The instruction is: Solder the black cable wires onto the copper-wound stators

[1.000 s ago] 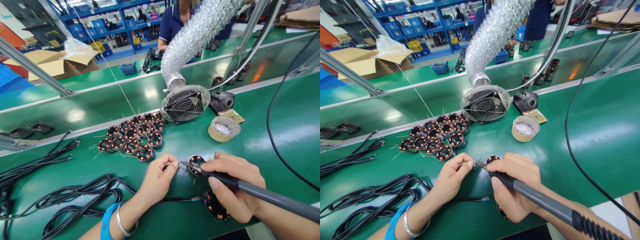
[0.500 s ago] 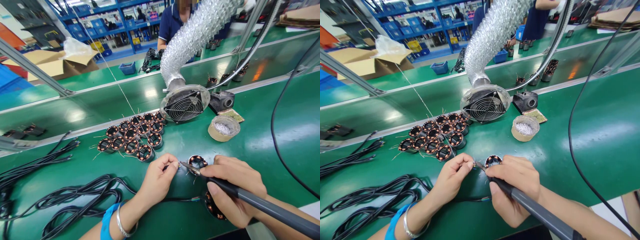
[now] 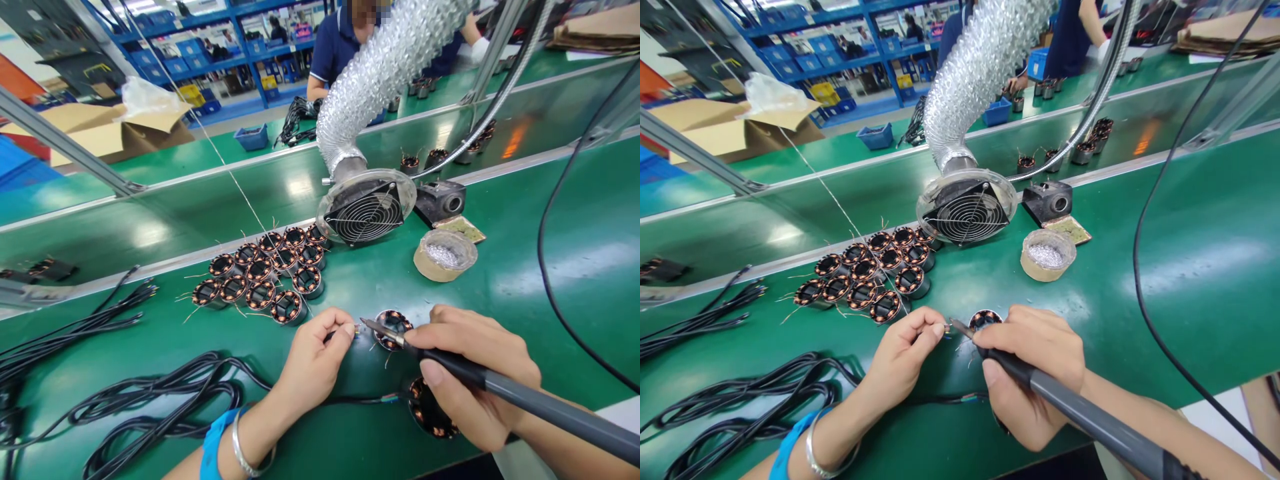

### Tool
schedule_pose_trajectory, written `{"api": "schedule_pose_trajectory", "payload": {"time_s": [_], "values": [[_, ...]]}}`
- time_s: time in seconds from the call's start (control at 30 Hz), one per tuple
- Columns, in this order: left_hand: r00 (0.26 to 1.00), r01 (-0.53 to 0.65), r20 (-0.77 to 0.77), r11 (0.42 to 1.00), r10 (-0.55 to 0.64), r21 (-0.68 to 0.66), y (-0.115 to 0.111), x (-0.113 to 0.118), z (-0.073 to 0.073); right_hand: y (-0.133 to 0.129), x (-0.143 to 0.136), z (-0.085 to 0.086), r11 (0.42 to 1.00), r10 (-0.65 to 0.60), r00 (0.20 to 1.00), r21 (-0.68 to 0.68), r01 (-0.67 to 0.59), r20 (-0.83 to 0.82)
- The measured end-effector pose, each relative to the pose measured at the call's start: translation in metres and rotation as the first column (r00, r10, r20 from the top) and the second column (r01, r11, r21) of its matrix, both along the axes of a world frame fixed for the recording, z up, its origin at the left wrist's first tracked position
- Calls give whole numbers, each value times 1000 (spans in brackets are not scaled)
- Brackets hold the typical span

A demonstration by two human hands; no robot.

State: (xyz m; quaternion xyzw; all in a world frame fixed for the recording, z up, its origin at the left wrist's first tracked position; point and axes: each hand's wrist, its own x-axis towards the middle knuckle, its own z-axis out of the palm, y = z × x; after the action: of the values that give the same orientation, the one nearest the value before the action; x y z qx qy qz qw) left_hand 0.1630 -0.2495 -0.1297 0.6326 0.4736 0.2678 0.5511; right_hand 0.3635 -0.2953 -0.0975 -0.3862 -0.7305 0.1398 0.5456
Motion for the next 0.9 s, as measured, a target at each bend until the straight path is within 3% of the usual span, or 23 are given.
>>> {"api": "schedule_pose_trajectory", "payload": {"time_s": [0.33, 0.67, 0.9], "values": [[1000, -10, -2, 1000, 10, -11, -1, -1, 1, -2, 3, -1, 1000, -17, 1000, -2, 17, 4], [1000, -17, -17, 1000, 17, -8, 0, 3, 6, 4, 2, -2, 995, -16, 1000, 100, 19, -25], [999, 6, 32, 998, -4, -57, -2, 2, 5, 9, -1, -12, 1000, -27, 998, 4, 27, 65]]}}
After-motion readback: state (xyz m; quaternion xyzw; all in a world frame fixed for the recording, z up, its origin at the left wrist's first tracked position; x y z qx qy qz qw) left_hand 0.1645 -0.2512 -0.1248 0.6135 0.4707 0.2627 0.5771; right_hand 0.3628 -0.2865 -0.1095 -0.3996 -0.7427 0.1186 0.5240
